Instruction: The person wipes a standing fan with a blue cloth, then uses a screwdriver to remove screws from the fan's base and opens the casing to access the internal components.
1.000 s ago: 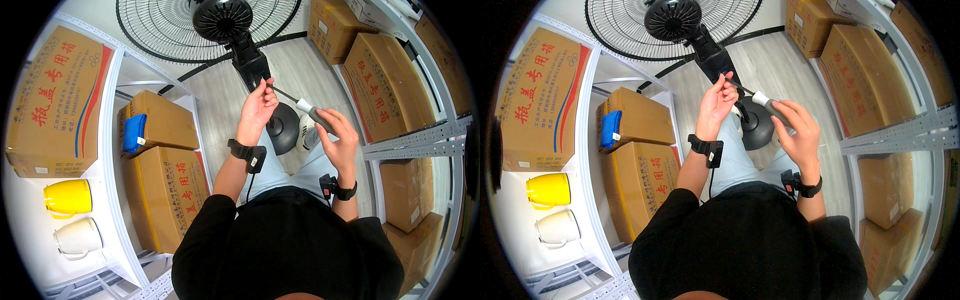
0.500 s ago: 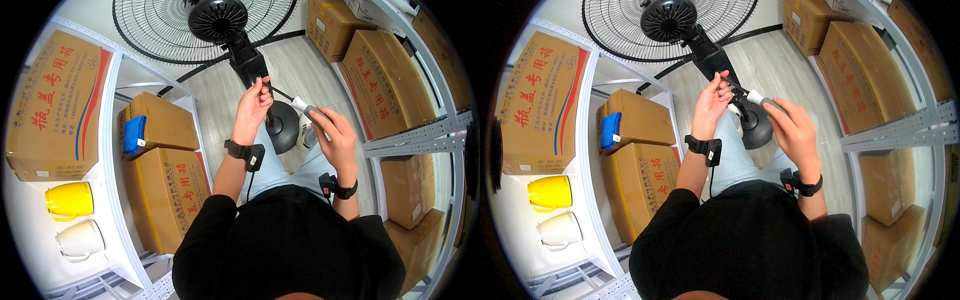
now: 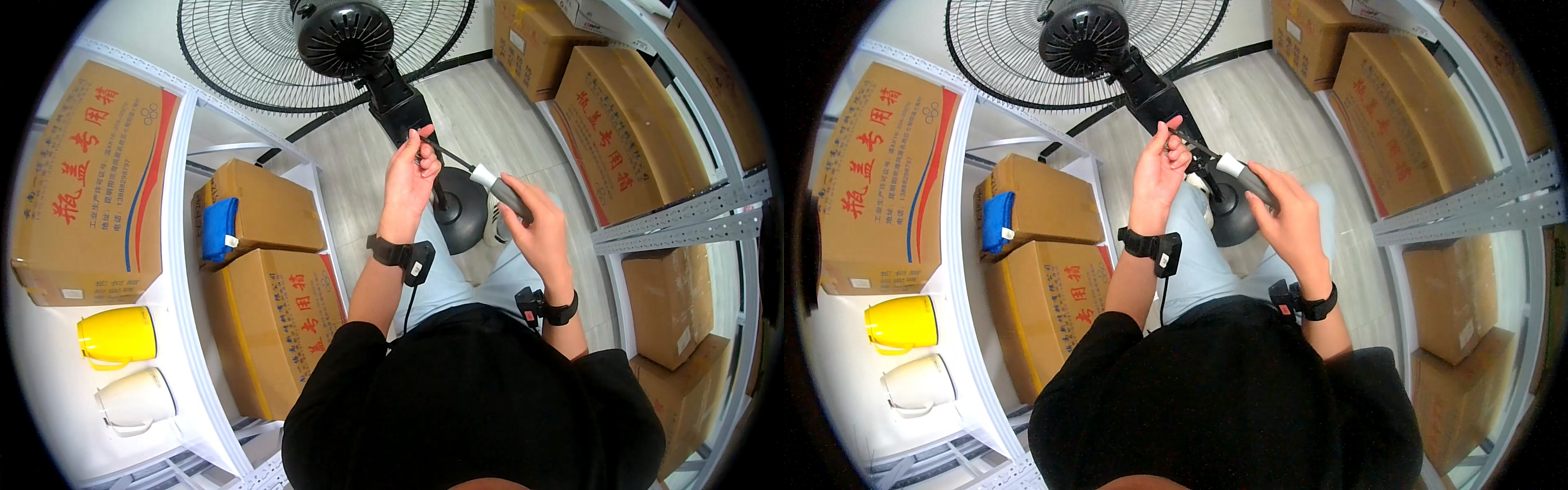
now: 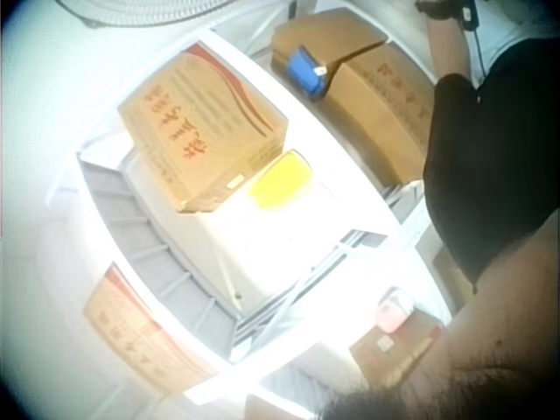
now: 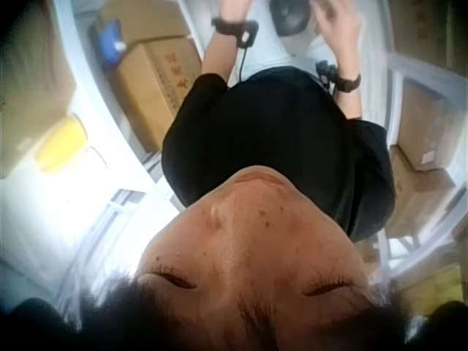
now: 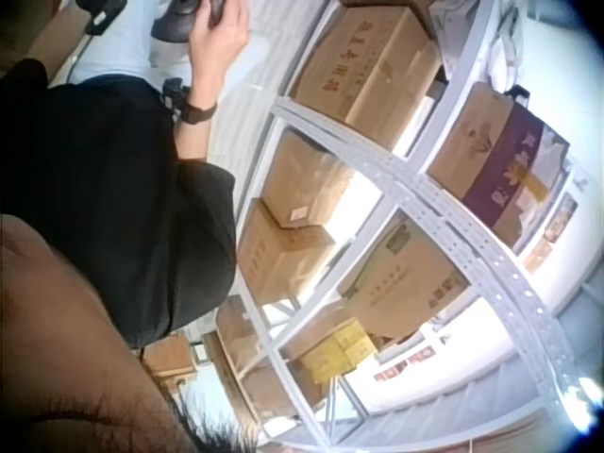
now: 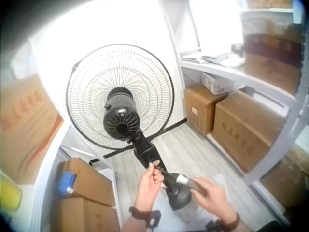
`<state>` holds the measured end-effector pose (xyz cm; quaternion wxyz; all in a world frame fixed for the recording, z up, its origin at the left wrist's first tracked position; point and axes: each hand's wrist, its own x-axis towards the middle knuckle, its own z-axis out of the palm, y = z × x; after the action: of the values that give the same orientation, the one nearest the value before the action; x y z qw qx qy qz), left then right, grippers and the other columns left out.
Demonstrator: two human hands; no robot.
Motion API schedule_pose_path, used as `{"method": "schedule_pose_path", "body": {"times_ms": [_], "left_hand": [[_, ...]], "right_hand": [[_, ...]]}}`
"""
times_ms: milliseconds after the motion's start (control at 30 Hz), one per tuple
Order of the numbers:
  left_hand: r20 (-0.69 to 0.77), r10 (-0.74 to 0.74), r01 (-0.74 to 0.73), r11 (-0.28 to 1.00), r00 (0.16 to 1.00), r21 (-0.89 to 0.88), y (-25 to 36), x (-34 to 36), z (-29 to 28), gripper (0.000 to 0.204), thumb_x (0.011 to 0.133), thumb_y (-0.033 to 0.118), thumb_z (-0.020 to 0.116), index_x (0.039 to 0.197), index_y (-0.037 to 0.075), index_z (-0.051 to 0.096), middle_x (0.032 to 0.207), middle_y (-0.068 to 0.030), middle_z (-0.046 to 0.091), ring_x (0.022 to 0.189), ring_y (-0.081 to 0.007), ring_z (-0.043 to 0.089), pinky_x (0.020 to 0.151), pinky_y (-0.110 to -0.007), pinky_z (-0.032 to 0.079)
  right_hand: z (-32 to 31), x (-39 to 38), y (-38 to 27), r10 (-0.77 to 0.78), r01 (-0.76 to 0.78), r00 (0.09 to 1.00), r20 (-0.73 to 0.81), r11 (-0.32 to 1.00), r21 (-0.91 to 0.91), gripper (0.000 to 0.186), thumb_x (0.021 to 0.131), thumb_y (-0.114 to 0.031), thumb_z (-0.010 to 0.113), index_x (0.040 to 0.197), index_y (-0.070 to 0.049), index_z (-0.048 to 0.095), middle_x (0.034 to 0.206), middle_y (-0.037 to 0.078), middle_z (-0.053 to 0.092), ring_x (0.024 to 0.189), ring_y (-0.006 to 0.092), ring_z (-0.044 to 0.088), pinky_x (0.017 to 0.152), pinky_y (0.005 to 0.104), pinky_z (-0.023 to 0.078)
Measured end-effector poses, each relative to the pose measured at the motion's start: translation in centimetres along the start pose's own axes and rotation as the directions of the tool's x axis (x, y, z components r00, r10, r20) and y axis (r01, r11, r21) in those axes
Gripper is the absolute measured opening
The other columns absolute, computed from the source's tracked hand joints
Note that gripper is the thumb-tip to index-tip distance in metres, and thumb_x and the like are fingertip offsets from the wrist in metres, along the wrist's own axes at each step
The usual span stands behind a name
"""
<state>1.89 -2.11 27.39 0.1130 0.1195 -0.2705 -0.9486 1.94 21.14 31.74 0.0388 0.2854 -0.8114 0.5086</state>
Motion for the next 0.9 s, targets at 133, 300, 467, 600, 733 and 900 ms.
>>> {"method": "schedule_pose_path", "body": {"times_ms": [133, 300, 467, 600, 733, 900], "left_hand": [[0.014, 0.085, -0.086, 0.991, 0.996, 0.098, 0.4, -0.7, 0.8, 0.035, 0.099, 0.025, 0.049, 0.115, -0.006, 0.053, 0.069, 0.0008, 0.046, 0.057, -0.0056, 0.037, 0.051, -0.02, 0.031], [0.007, 0.152, -0.151, 0.974, 0.988, 0.168, 0.9, -1.4, 1.4, 0.034, 0.099, 0.025, 0.049, 0.114, -0.006, 0.053, 0.069, 0.0013, 0.043, 0.058, -0.0057, 0.037, 0.051, -0.02, 0.031], [-0.047, 0.367, -0.361, 0.927, 0.929, 0.098, 2.0, -2.4, 2.9, 0.03, 0.099, 0.023, 0.049, 0.11, -0.004, 0.052, 0.068, 0.0007, 0.043, 0.058, -0.0066, 0.039, 0.051, -0.021, 0.032], [-0.024, 0.117, -0.119, 0.985, 0.993, -0.127, 2.4, -3.6, 4.5, 0.026, 0.099, 0.023, 0.048, 0.107, -0.002, 0.053, 0.064, 0.0011, 0.042, 0.055, -0.0078, 0.039, 0.049, -0.022, 0.031], [-0.002, -0.002, 0.002, 0.981, 1.0, -0.195, 2.2, -5.2, 5.6, 0.023, 0.099, 0.022, 0.048, 0.101, 0.0, 0.056, 0.063, 0.0017, 0.041, 0.052, -0.0083, 0.038, 0.048, -0.023, 0.03], [0.01, 0.021, -0.02, 0.991, 1.0, -0.131, 2.3, -5.9, 6.2, 0.024, 0.099, 0.024, 0.049, 0.095, 0.001, 0.057, 0.063, 0.0022, 0.04, 0.052, -0.0078, 0.038, 0.047, -0.022, 0.03]], "right_hand": [[0.5, -0.1, 0.4, 0.048, -0.045, 0.995, 0.091, 0.998, -0.036, 0.038, 0.082, -0.014, 0.069, 0.119, -0.008, 0.061, 0.1, 0.014, 0.066, 0.079, 0.0247, 0.065, 0.069, 0.0315, 0.05], [0.8, 0.1, 0.7, 0.042, -0.035, 0.993, 0.11, 0.997, -0.069, 0.037, 0.083, -0.014, 0.069, 0.118, -0.006, 0.061, 0.094, 0.014, 0.066, 0.076, 0.0237, 0.063, 0.066, 0.0302, 0.049], [1.5, -0.6, 1.3, -0.116, 0.117, 0.992, -0.051, 0.993, 0.013, 0.035, 0.08, -0.013, 0.071, 0.114, -0.007, 0.063, 0.084, 0.011, 0.062, 0.066, 0.0222, 0.058, 0.06, 0.0293, 0.046], [2.0, -0.9, 1.7, -0.096, 0.102, 0.994, -0.056, 0.99, 0.103, 0.036, 0.079, -0.009, 0.071, 0.114, -0.007, 0.063, 0.086, 0.009, 0.061, 0.069, 0.0176, 0.056, 0.06, 0.0257, 0.043], [2.2, -1.3, 1.9, -0.058, 0.06, 0.998, -0.02, 0.985, 0.162, 0.036, 0.08, -0.007, 0.069, 0.115, -0.005, 0.062, 0.094, 0.009, 0.062, 0.078, 0.0172, 0.058, 0.068, 0.0259, 0.045], [2.7, -1.0, 2.1, -0.053, 0.043, 0.997, 0.047, 0.979, 0.197, 0.036, 0.08, -0.005, 0.068, 0.115, -0.003, 0.06, 0.1, 0.01, 0.063, 0.088, 0.0188, 0.059, 0.077, 0.0279, 0.046]]}}
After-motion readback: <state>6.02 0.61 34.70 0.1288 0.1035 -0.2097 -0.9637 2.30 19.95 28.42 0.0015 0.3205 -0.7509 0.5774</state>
